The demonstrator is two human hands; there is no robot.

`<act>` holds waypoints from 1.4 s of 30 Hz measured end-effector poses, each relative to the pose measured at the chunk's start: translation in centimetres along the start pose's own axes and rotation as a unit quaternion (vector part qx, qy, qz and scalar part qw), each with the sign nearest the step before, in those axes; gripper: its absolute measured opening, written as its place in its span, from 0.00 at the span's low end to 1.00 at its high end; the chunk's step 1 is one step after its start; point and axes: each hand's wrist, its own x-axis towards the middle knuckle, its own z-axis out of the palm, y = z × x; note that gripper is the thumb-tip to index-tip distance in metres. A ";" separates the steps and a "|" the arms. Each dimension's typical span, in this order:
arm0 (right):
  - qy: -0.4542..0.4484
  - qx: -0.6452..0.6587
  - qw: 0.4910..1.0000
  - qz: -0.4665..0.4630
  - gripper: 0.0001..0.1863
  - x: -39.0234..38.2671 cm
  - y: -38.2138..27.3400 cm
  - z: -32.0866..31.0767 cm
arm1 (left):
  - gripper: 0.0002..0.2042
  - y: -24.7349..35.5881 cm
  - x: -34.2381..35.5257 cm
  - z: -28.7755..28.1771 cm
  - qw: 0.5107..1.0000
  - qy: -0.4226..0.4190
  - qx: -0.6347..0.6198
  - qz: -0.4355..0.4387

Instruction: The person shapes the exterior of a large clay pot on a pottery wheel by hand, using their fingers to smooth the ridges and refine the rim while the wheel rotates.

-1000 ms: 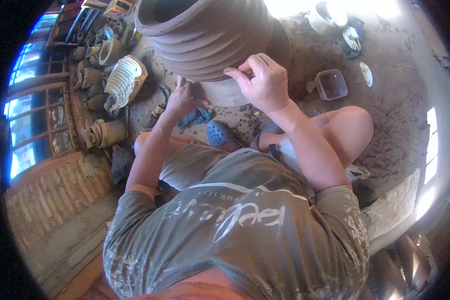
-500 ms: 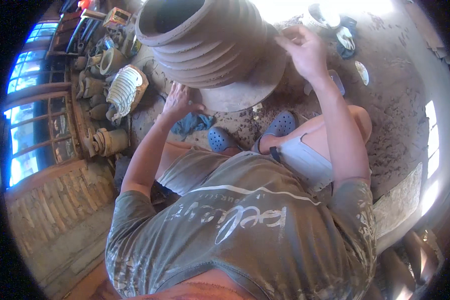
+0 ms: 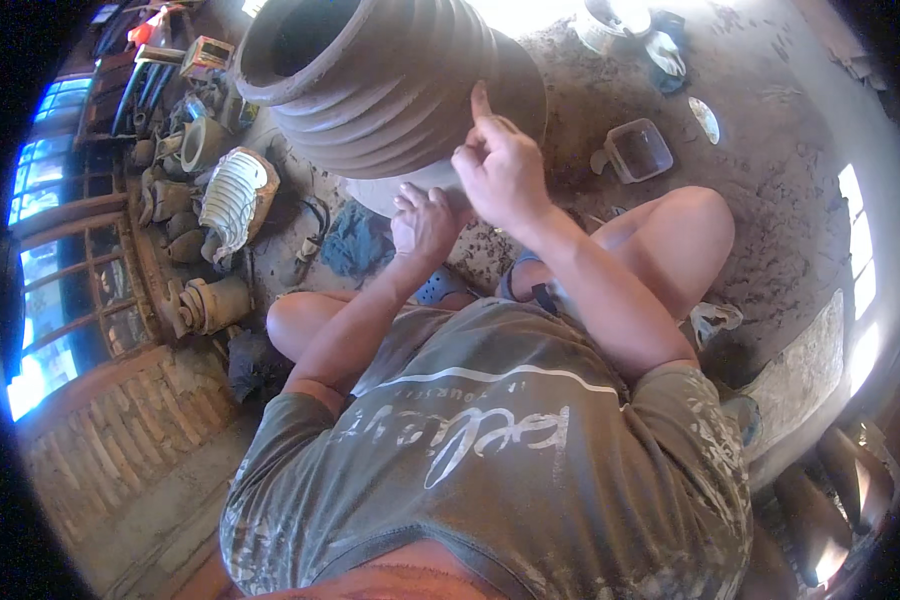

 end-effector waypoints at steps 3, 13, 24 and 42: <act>0.016 -0.018 1.000 -0.008 0.44 -1.2 -0.5 1.3 | 0.34 1.2 0.4 0.7 1.000 -0.014 0.023 0.014; -0.072 -0.042 0.991 -0.107 0.13 -5.9 -3.2 2.5 | 0.24 -4.5 0.1 8.4 0.947 0.249 0.011 0.205; -0.211 -0.067 0.951 -0.217 0.09 -7.0 1.6 -1.6 | 0.39 -2.1 -4.9 -7.1 0.737 -0.227 -0.635 -0.036; -0.120 0.227 0.941 0.220 0.06 -7.9 0.8 -3.5 | 0.24 -1.4 -2.4 -2.5 0.950 0.114 -0.290 0.009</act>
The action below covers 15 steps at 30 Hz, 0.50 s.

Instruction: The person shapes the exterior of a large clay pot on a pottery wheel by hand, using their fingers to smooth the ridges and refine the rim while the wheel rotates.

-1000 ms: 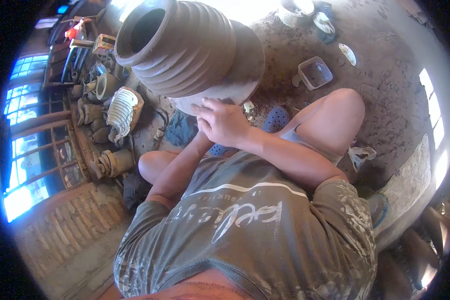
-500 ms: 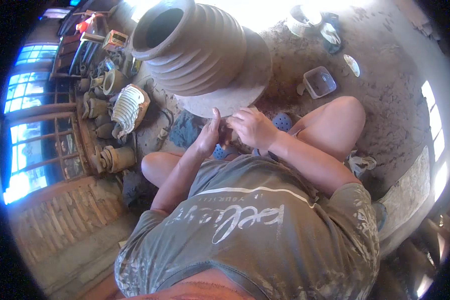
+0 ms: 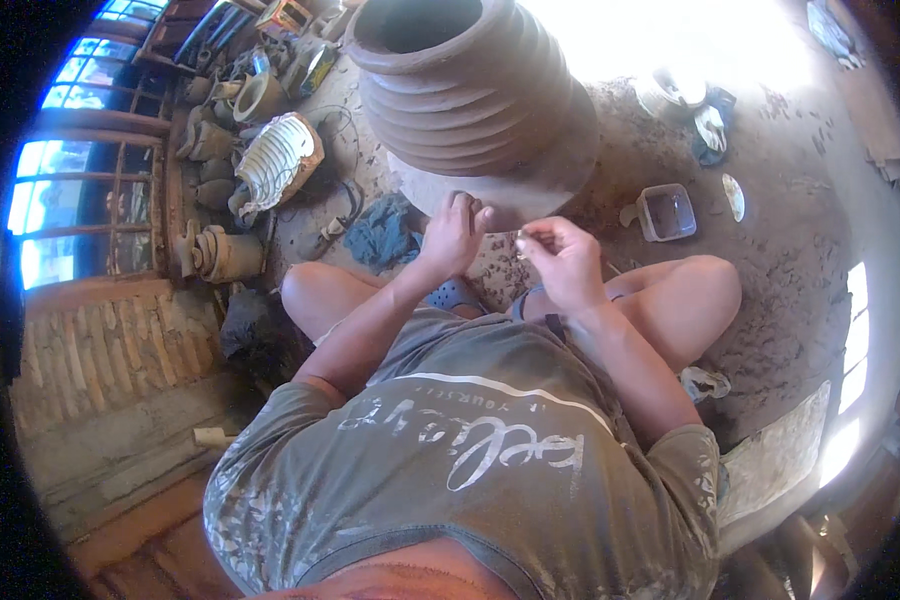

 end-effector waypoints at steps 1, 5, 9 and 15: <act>0.004 -0.003 1.000 0.000 0.07 0.5 0.1 -0.8 | 0.25 -0.4 0.3 0.1 0.999 -0.026 0.017 -0.008; 0.037 -0.078 0.993 -0.085 0.08 2.1 -2.4 -1.3 | 0.30 -1.1 0.1 0.5 0.993 -0.082 0.083 -0.002; 0.042 -0.140 0.980 -0.132 0.10 3.7 -3.6 -1.5 | 0.37 -0.9 0.3 0.8 0.984 -0.094 0.149 0.010; 0.041 -0.301 0.899 -0.315 0.06 4.7 -6.0 -0.2 | 0.38 -2.3 0.5 0.8 0.977 -0.017 0.204 0.055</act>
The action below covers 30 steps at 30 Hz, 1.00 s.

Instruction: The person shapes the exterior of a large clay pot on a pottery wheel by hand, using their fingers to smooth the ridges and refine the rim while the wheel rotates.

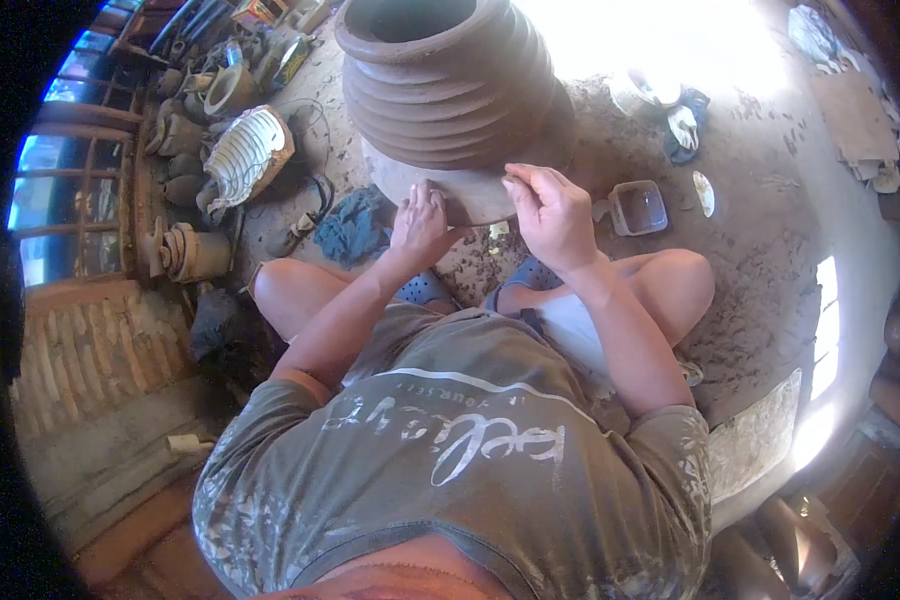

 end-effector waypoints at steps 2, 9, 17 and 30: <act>0.000 -0.038 0.997 -0.061 0.06 0.4 0.2 0.3 | 0.38 -0.7 0.1 0.3 1.000 0.010 0.015 0.002; 0.002 -0.169 0.960 -0.225 0.07 2.7 -1.8 2.1 | 0.39 2.7 -0.5 -1.5 0.997 -0.058 -0.054 -0.024; 0.009 -0.255 0.910 -0.326 0.08 5.5 -1.5 5.3 | 0.39 0.7 0.4 -1.4 0.998 -0.047 -0.042 -0.024; -0.002 -0.232 0.899 -0.372 0.09 6.5 -0.9 4.5 | 0.34 -9.9 2.8 -3.3 0.989 -0.143 -0.022 0.032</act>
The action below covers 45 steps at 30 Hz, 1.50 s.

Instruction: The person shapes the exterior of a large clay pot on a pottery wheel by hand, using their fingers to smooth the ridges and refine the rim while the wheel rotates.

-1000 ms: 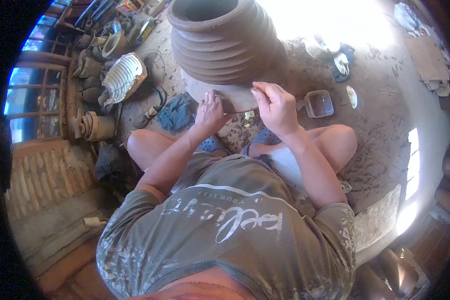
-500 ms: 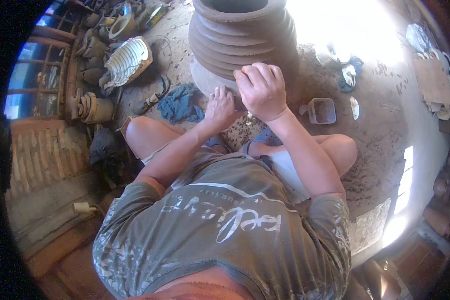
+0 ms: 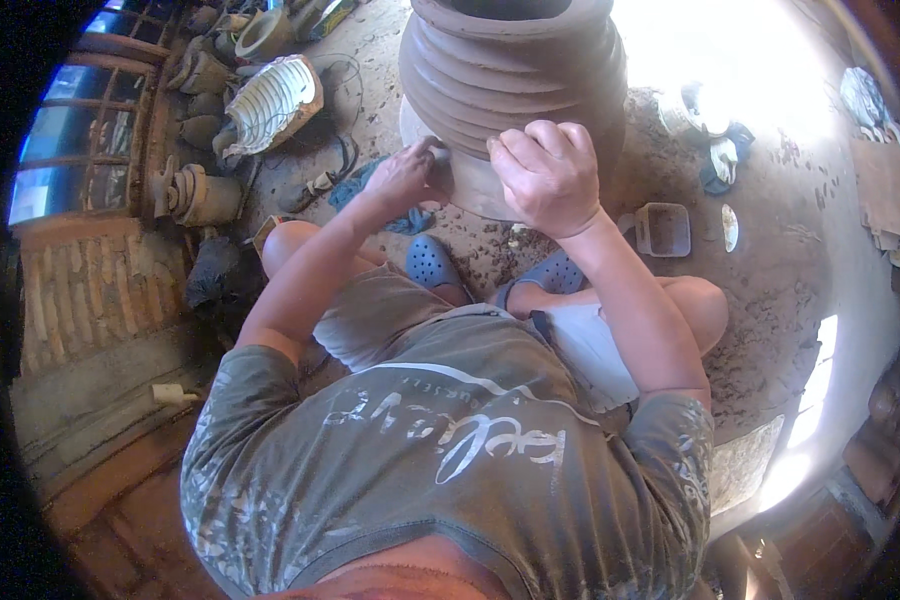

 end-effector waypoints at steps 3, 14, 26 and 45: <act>0.001 0.007 1.000 -0.003 0.08 -0.3 0.6 -0.5 | 0.37 -1.3 0.7 -1.3 0.999 -0.039 0.006 -0.005; 0.018 0.055 0.985 0.165 0.07 -4.7 6.0 -3.4 | 0.39 -3.5 1.7 -2.3 0.996 -0.060 0.061 0.029; 0.119 0.372 0.591 0.705 0.08 -1.6 4.6 -2.3 | 0.32 3.1 -0.7 0.5 0.994 0.010 0.091 0.064; 0.096 0.386 0.637 0.660 0.08 -2.3 -7.0 2.2 | 0.23 14.4 2.7 11.7 0.968 0.140 -0.112 0.179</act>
